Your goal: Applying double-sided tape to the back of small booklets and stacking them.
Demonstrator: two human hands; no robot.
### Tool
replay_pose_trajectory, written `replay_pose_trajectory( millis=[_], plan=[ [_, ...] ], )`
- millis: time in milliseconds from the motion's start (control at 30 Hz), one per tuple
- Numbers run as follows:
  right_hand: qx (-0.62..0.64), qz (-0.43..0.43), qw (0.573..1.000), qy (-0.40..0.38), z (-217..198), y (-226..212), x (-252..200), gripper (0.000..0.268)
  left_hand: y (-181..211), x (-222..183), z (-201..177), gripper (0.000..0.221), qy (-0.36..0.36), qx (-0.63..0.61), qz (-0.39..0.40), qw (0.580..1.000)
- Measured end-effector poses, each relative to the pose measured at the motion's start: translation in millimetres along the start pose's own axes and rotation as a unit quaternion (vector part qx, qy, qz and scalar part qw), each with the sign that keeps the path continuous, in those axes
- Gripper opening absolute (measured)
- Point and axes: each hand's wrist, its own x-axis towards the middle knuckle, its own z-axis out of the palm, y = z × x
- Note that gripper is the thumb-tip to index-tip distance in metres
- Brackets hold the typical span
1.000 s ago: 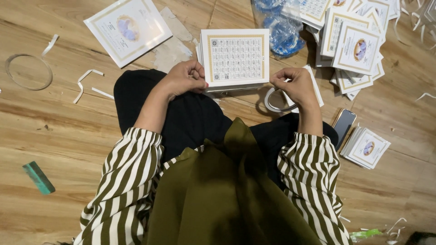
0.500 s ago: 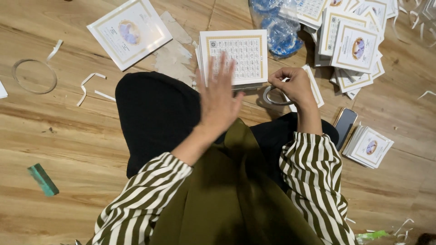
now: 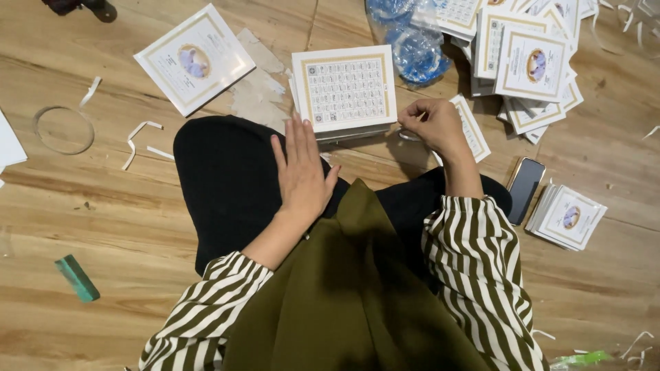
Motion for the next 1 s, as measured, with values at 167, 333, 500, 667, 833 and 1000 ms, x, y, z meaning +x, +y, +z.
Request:
replay_pose_trajectory(
  millis=[167,333,500,667,833,1000],
  plan=[
    [-0.065,-0.029,0.997,-0.009,0.2,3.7,1.9,0.013,45.3,37.4,0.9,0.073,-0.053,-0.032,0.138,0.988],
    [-0.135,-0.120,0.983,0.034,-0.5,9.1,0.1,0.010,56.7,54.9,41.2,0.079,-0.029,0.059,0.192,0.979],
    [-0.414,-0.333,0.816,0.227,15.6,14.4,0.9,0.007,53.8,51.8,43.5,0.078,0.007,0.099,0.204,0.974],
    [-0.304,-0.187,0.892,0.278,11.4,36.8,-4.4,0.011,42.2,59.0,24.0,0.067,-0.039,0.012,0.199,0.979],
    [-0.175,0.030,0.971,0.158,4.1,24.4,-18.0,0.072,-11.0,45.3,35.1,0.068,0.105,0.074,0.164,0.978],
    [-0.166,0.023,0.976,0.139,8.7,18.3,-18.9,0.076,-25.5,28.9,48.5,0.037,0.345,0.087,0.242,0.903]
  ],
)
